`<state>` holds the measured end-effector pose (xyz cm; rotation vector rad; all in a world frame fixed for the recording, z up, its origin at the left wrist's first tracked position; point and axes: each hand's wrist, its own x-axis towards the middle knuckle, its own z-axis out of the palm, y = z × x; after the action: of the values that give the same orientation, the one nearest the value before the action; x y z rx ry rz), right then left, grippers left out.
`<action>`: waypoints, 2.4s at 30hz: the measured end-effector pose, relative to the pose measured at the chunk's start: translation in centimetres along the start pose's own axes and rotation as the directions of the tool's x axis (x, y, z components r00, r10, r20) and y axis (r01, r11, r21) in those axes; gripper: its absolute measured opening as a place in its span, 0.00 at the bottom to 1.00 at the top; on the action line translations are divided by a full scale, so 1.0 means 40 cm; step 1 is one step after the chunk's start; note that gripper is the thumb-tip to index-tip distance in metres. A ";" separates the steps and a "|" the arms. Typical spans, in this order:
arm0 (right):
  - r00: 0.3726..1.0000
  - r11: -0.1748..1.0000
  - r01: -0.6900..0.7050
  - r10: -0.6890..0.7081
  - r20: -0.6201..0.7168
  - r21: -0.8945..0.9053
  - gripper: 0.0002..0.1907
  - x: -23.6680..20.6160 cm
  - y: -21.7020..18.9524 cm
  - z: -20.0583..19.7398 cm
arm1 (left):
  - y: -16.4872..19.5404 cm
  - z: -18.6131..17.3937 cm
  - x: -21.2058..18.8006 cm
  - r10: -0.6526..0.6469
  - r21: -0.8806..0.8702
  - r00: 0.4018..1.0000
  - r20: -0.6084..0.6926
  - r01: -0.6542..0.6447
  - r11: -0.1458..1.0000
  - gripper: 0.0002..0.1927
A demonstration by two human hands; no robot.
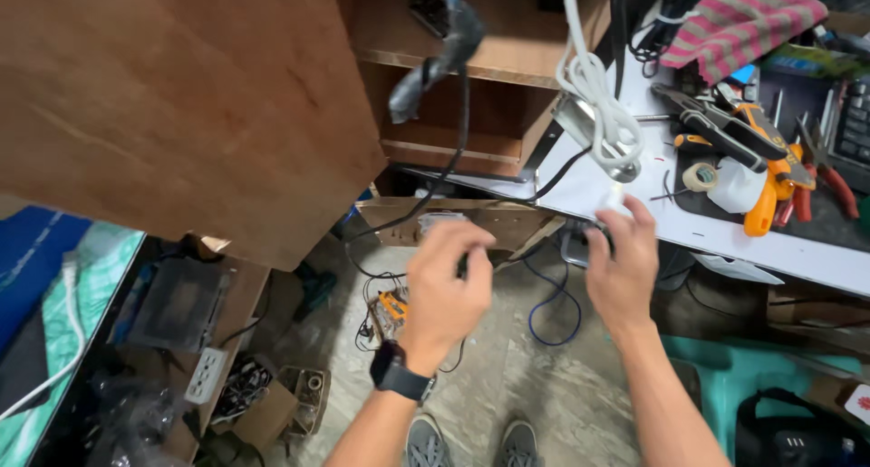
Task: The person works inside an open wooden enclosure on a cluttered workbench, connecting wires to a power strip and small electronic modules, plugging in cables, and testing the components which light up. They then reposition the enclosure, close its wooden door, and arrange the cables on the bench.
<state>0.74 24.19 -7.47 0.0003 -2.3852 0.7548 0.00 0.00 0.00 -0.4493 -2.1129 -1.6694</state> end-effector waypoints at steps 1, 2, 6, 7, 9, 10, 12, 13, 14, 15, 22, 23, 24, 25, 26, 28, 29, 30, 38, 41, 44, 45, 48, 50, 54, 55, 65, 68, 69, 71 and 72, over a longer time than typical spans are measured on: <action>0.997 0.999 0.017 -0.015 -0.072 0.028 0.13 -0.034 0.011 -0.005 | -0.016 0.016 -0.012 0.008 0.003 0.999 0.032 -0.008 1.000 0.08; 0.990 0.976 -0.045 0.073 -0.125 0.215 0.13 -0.062 0.020 -0.003 | -0.030 0.035 -0.023 0.012 0.008 0.998 0.056 -0.013 1.000 0.10; 0.898 0.761 -0.255 0.416 -0.146 0.597 0.11 -0.184 0.042 0.009 | -0.081 0.092 -0.051 0.012 0.138 0.994 0.111 -0.027 0.990 0.14; 0.867 0.723 -0.317 0.483 -0.121 0.613 0.10 -0.206 0.052 0.020 | -0.090 0.104 -0.060 0.027 0.155 0.988 0.152 -0.051 0.987 0.14; 0.712 0.484 -0.513 0.701 0.036 0.709 0.11 -0.215 0.110 0.087 | -0.128 0.132 -0.073 0.053 0.193 0.970 0.239 -0.101 0.976 0.15; 0.610 0.338 -0.591 0.782 0.131 0.733 0.11 -0.214 0.150 0.116 | -0.138 0.152 -0.083 0.040 0.239 0.971 0.235 -0.098 0.966 0.17; 0.519 0.152 -0.591 0.823 0.230 0.792 0.11 -0.187 0.234 0.165 | -0.157 0.176 -0.082 0.027 0.319 0.972 0.232 -0.102 0.942 0.21; 0.472 0.059 -0.585 0.836 0.281 0.809 0.11 -0.180 0.281 0.181 | -0.166 0.186 -0.084 0.020 0.349 0.978 0.210 -0.093 0.933 0.24; 0.440 0.031 -0.591 0.850 0.290 0.806 0.10 -0.176 0.326 0.199 | -0.178 0.194 -0.082 0.013 0.380 0.983 0.184 -0.084 0.921 0.27; 0.412 0.003 -0.591 0.861 0.299 0.807 0.09 -0.171 0.369 0.220 | -0.187 0.201 -0.083 0.013 0.412 0.987 0.158 -0.078 0.908 0.31; 0.388 0.011 -0.681 0.853 0.348 0.732 0.07 -0.174 0.552 0.344 | -0.196 0.225 -0.096 -0.058 0.519 0.980 0.191 -0.050 0.853 0.34; 0.376 -0.019 -0.672 0.852 0.364 0.740 0.07 -0.181 0.566 0.350 | -0.194 0.230 -0.099 -0.087 0.521 0.980 0.181 -0.020 0.854 0.35; 0.366 -0.048 -0.663 0.850 0.379 0.747 0.08 -0.185 0.572 0.356 | -0.193 0.230 -0.097 -0.115 0.522 0.979 0.169 0.010 0.853 0.35; 0.359 -0.078 -0.653 0.844 0.399 0.754 0.08 -0.183 0.572 0.367 | -0.190 0.227 -0.094 -0.122 0.536 0.978 0.169 0.012 0.844 0.36; 0.349 -0.105 -0.644 0.841 0.413 0.758 0.10 -0.174 0.573 0.374 | -0.187 0.228 -0.089 -0.122 0.550 0.979 0.166 0.011 0.835 0.36; 0.321 -0.169 -0.629 0.833 0.451 0.759 0.15 -0.168 0.573 0.382 | -0.179 0.225 -0.079 -0.135 0.581 0.978 0.160 0.018 0.814 0.38; 0.319 -0.184 -0.617 0.830 0.458 0.765 0.14 -0.165 0.569 0.383 | -0.174 0.224 -0.076 -0.150 0.589 0.976 0.159 0.028 0.808 0.39; 0.317 -0.203 -0.603 0.826 0.465 0.771 0.13 -0.162 0.567 0.387 | -0.170 0.224 -0.072 -0.164 0.599 0.973 0.161 0.036 0.800 0.39; 0.338 -0.197 -0.672 0.776 0.533 0.714 0.12 -0.143 0.561 0.375 | -0.161 0.220 -0.048 -0.160 0.625 0.975 0.154 0.030 0.780 0.42; 0.304 -0.211 -0.666 0.799 0.518 0.716 0.12 -0.143 0.560 0.362 | -0.162 0.217 -0.047 -0.189 0.642 0.966 0.178 0.032 0.766 0.42; 0.282 -0.214 -0.681 0.806 0.521 0.701 0.14 -0.144 0.553 0.356 | -0.163 0.213 -0.050 -0.204 0.640 0.959 0.196 0.033 0.768 0.41; 0.289 -0.196 -0.694 0.806 0.517 0.693 0.15 -0.141 0.555 0.349 | -0.165 0.218 -0.049 -0.208 0.628 0.958 0.196 0.040 0.777 0.41; 0.276 -0.198 -0.710 0.804 0.526 0.675 0.14 -0.137 0.541 0.346 | -0.171 0.215 -0.050 -0.170 0.640 0.968 0.187 0.011 0.769 0.40; 0.274 -0.199 -0.717 0.800 0.533 0.668 0.14 -0.134 0.535 0.340 | -0.175 0.218 -0.051 -0.174 0.651 0.966 0.193 0.007 0.759 0.39; 0.275 -0.190 -0.738 0.791 0.546 0.648 0.13 -0.146 0.535 0.336 | -0.174 0.223 -0.053 -0.151 0.679 0.969 0.193 -0.020 0.734 0.38; 0.270 -0.189 -0.745 0.792 0.548 0.640 0.11 -0.151 0.540 0.338 | -0.173 0.224 -0.054 -0.157 0.679 0.968 0.194 -0.017 0.734 0.38; 0.453 0.219 -0.761 0.853 0.260 0.610 0.06 -0.189 0.509 0.249 | -0.159 0.218 -0.057 -0.189 0.664 0.964 0.187 0.018 0.747 0.38; 0.734 0.647 -0.677 0.627 0.259 0.351 0.12 -0.210 0.371 0.161 | -0.143 0.213 -0.051 -0.192 0.583 0.965 0.181 0.052 0.811 0.34; 0.733 0.664 -0.679 0.597 0.325 0.313 0.16 -0.209 0.321 0.121 | -0.134 0.209 -0.048 -0.191 0.548 0.965 0.181 0.062 0.834 0.33; 0.870 0.722 -0.492 0.385 0.308 0.486 0.12 -0.187 0.223 0.057 | -0.112 0.200 -0.040 -0.115 0.512 0.978 0.174 0.010 0.859 0.29; 0.916 0.728 -0.396 0.275 0.291 0.560 0.10 -0.175 0.182 0.022 | -0.096 0.195 -0.043 -0.086 0.493 0.982 0.169 -0.008 0.870 0.28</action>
<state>4.54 28.56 -15.77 -0.1031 -2.2210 1.7566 -1.31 6.70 -5.64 -0.4106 -2.5888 -1.0677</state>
